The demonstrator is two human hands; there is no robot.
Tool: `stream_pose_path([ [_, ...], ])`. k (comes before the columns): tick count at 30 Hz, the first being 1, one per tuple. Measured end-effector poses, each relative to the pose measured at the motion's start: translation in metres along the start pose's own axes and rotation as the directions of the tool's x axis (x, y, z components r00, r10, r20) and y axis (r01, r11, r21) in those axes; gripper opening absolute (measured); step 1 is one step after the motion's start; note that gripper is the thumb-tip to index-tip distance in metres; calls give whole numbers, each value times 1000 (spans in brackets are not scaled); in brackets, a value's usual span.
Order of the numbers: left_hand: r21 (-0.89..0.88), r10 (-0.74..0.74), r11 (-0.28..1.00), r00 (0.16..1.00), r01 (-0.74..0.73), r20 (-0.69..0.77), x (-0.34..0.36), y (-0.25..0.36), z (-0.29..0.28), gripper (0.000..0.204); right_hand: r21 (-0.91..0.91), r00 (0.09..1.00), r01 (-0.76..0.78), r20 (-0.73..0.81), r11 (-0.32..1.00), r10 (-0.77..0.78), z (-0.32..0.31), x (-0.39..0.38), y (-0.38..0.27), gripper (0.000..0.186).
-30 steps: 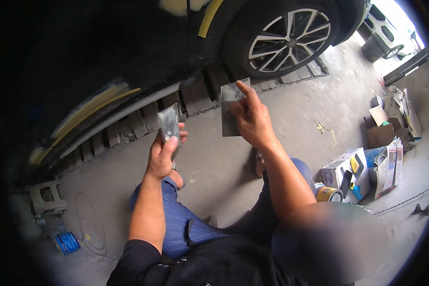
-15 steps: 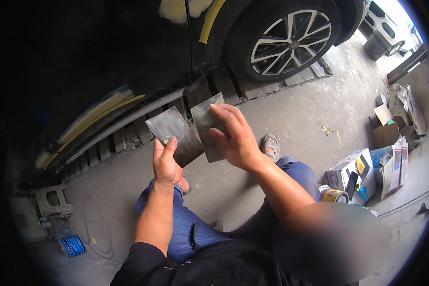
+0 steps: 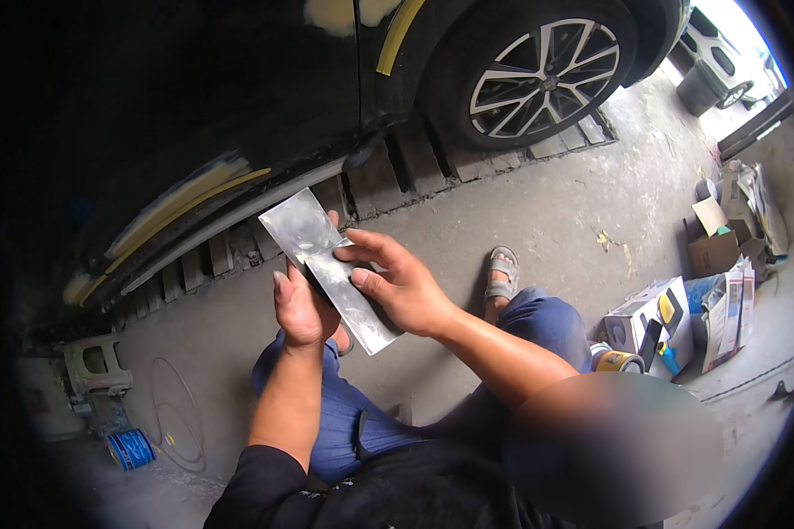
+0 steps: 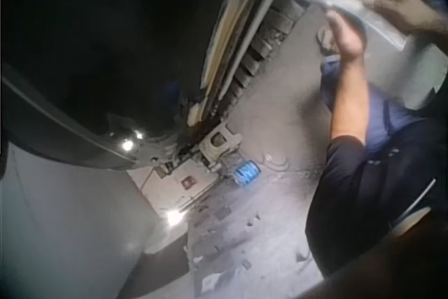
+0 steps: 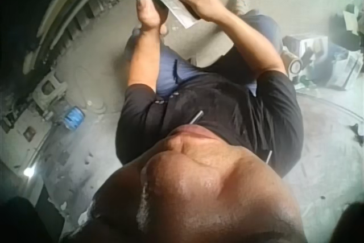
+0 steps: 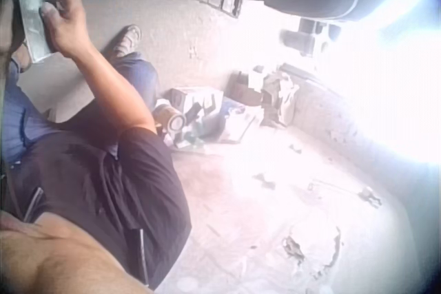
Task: The person sits on the floor and uses a sanding block to smooth the lower side panel of a black car. They repeatedly rub the sanding block against the panel surface, occasionally flipping the block to use a different side.
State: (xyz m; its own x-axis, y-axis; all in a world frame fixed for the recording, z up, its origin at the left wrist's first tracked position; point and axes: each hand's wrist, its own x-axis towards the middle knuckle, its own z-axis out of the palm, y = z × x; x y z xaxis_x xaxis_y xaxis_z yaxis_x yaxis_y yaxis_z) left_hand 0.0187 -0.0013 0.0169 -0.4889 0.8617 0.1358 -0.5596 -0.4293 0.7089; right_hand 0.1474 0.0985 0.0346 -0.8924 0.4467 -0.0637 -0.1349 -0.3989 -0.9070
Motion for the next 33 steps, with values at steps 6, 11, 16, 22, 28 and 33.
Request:
stream_pose_path([
  [6,410,58,911,998,-52,-4,6,7,13,131,366,996,-89,23,926,87,24,-14,-2,52],
  [11,492,55,869,998,-51,6,14,-7,1,142,384,997,-70,3,921,75,27,-16,5,53],
  [16,453,-20,890,996,55,-81,11,-5,0,141,370,998,-67,2,927,71,27,-11,-2,54],
  [22,514,-42,854,995,81,-87,12,-2,9,139,385,998,-66,31,920,58,23,-15,2,52],
  [28,532,-59,843,997,81,-58,10,5,14,129,284,1000,3,7,959,-5,17,-8,-1,47],
  [33,439,-101,890,993,120,-66,6,1,7,133,200,998,55,-16,978,-53,15,-4,1,46],
])
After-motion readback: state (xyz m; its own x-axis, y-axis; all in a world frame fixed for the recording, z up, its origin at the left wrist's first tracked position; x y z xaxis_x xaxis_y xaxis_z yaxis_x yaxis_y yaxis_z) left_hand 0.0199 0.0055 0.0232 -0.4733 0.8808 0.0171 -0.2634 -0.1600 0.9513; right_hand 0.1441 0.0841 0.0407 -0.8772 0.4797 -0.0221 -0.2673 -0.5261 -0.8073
